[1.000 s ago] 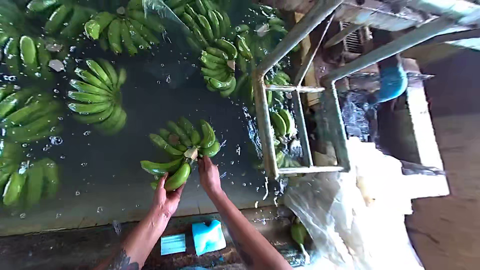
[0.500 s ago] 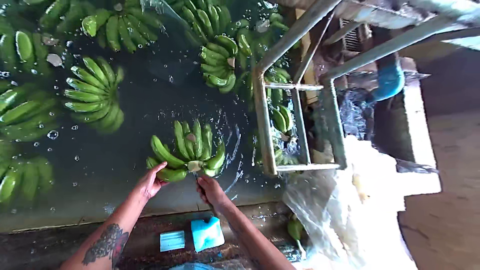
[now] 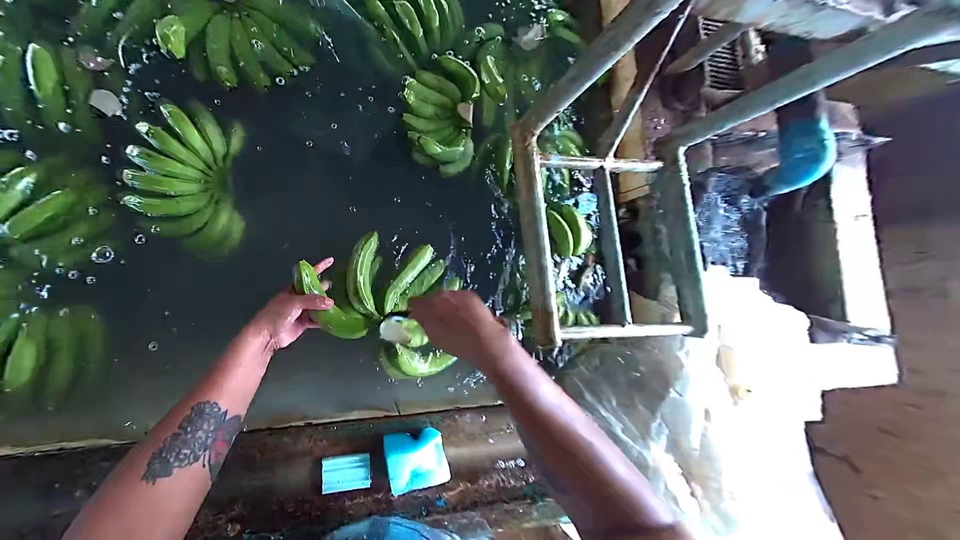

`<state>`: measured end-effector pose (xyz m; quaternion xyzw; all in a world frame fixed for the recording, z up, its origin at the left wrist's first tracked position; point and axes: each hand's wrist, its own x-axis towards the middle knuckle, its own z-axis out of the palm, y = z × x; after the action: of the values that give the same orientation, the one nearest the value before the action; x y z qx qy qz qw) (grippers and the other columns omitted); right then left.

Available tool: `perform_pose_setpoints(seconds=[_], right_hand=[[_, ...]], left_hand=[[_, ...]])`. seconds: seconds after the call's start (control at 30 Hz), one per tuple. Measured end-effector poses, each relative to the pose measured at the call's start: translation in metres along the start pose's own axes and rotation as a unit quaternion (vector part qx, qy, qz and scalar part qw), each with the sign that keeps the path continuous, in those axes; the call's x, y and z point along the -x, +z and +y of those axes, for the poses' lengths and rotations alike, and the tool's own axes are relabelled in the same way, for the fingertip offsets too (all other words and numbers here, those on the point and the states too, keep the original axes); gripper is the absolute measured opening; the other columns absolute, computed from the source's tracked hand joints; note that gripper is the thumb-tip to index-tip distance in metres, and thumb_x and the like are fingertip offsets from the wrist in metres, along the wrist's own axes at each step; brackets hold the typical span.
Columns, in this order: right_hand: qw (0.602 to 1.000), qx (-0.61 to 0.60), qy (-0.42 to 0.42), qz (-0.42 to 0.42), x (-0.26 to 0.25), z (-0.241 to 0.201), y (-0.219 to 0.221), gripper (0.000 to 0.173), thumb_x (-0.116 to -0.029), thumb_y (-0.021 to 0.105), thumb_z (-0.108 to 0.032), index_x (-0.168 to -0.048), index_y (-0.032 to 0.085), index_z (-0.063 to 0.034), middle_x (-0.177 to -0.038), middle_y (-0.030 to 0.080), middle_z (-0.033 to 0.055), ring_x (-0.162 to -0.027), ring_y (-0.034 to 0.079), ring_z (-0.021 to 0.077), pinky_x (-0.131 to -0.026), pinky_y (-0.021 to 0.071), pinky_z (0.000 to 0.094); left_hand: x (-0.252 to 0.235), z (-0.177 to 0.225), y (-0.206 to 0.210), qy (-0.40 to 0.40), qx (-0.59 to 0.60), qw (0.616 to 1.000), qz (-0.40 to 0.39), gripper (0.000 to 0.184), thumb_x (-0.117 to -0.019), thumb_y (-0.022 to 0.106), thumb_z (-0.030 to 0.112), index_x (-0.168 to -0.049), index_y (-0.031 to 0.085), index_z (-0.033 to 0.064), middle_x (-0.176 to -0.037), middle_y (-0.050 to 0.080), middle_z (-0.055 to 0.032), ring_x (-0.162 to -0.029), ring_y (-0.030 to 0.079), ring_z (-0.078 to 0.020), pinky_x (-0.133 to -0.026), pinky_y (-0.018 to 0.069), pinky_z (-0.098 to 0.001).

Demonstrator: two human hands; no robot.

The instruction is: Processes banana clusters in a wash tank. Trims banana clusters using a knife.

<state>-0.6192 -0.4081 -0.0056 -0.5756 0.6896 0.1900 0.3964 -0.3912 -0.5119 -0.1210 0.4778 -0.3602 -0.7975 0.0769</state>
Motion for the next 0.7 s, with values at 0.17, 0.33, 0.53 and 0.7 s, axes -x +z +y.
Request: perform_pose_setpoints(seconds=[0.17,0.33,0.53,0.7], right_hand=[[0.972,-0.123,0.092,0.180,-0.025,0.020,0.037,0.037,-0.1106,0.043,-0.034,-0.122,0.064,-0.0060,-0.106,0.070,0.0227,-0.093,0.070,0.0442,-0.076,0.0548,0.0630],[0.963,-0.195,0.182,0.029,-0.062,0.004,0.115,0.114,-0.0837,0.074,-0.065,-0.163,0.019,-0.0056,-0.153,0.040,0.0339,-0.122,0.059,0.0511,-0.096,0.0519,0.0646],[0.966,-0.168,0.199,-0.003,-0.104,0.000,0.134,0.043,-0.1018,0.054,-0.020,-0.140,0.056,-0.0009,-0.135,0.063,0.0243,-0.124,0.062,0.0430,-0.098,0.0504,0.0634],[0.966,-0.247,0.066,0.033,-0.081,0.068,0.107,0.047,-0.0951,0.071,-0.036,-0.125,0.067,-0.0005,-0.129,0.065,0.0253,-0.125,0.060,0.0416,-0.105,0.0450,0.0643]], left_hand=[[0.011,-0.038,-0.014,0.015,0.074,0.997,0.021,0.061,-0.0997,0.048,0.000,-0.156,0.036,0.0188,-0.136,0.060,-0.0158,-0.102,0.070,-0.0307,-0.081,0.0611,-0.0481],[0.035,-0.118,-0.066,-0.050,0.122,0.962,0.240,0.046,-0.1011,0.053,0.007,-0.146,0.044,0.0082,-0.116,0.064,-0.0148,-0.091,0.067,-0.0230,-0.077,0.0582,-0.0398],[0.066,-0.110,-0.090,-0.167,-0.040,0.956,0.236,0.036,-0.0995,0.056,0.006,-0.134,0.052,-0.0014,-0.118,0.063,-0.0215,-0.098,0.067,-0.0331,-0.078,0.0584,-0.0517],[0.146,0.092,-0.109,0.115,-0.216,0.969,-0.020,0.025,-0.0882,0.073,0.028,-0.108,0.067,0.0138,-0.109,0.075,-0.0078,-0.092,0.074,-0.0232,-0.074,0.0648,-0.0366]])
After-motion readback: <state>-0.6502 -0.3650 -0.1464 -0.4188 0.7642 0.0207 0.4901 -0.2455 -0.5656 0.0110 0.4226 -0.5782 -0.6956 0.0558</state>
